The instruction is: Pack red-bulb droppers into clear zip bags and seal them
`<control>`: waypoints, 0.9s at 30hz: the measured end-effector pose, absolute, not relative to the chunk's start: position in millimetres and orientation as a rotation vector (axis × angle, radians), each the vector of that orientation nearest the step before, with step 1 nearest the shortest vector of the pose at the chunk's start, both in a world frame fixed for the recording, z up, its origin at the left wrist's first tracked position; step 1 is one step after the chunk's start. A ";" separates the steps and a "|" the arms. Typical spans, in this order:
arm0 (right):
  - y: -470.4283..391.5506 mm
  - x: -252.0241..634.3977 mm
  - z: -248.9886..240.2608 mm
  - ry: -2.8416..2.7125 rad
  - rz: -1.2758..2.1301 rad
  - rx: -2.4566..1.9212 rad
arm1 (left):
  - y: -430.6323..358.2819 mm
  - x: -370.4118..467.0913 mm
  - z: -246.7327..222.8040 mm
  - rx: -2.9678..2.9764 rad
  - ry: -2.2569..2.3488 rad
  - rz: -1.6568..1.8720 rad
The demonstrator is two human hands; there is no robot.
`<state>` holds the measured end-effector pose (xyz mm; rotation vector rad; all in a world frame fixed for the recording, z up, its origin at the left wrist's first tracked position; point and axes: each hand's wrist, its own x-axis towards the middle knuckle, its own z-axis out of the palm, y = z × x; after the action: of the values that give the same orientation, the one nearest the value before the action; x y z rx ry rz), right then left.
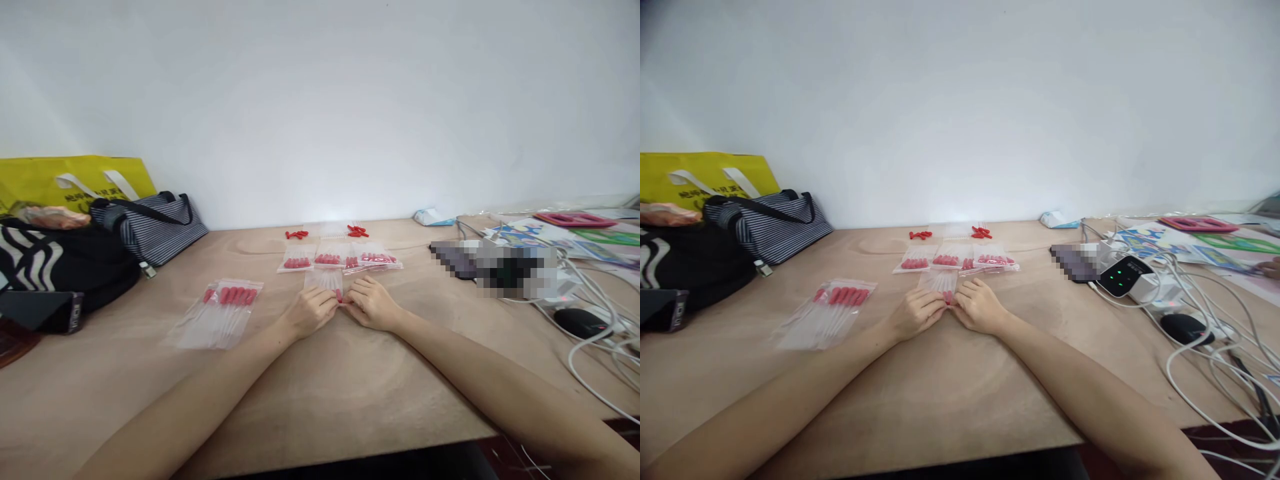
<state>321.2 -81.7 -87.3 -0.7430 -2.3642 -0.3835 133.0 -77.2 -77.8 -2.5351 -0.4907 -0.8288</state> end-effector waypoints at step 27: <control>-81.2 315.0 -86.8 -2.339 -0.541 -0.746 | -72.7 124.1 -80.8 -2.658 -0.581 -0.954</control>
<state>315.0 -81.2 -86.8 -0.7455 -2.3395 -0.5411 124.1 -72.7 -80.8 -2.6577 -0.5806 -0.9537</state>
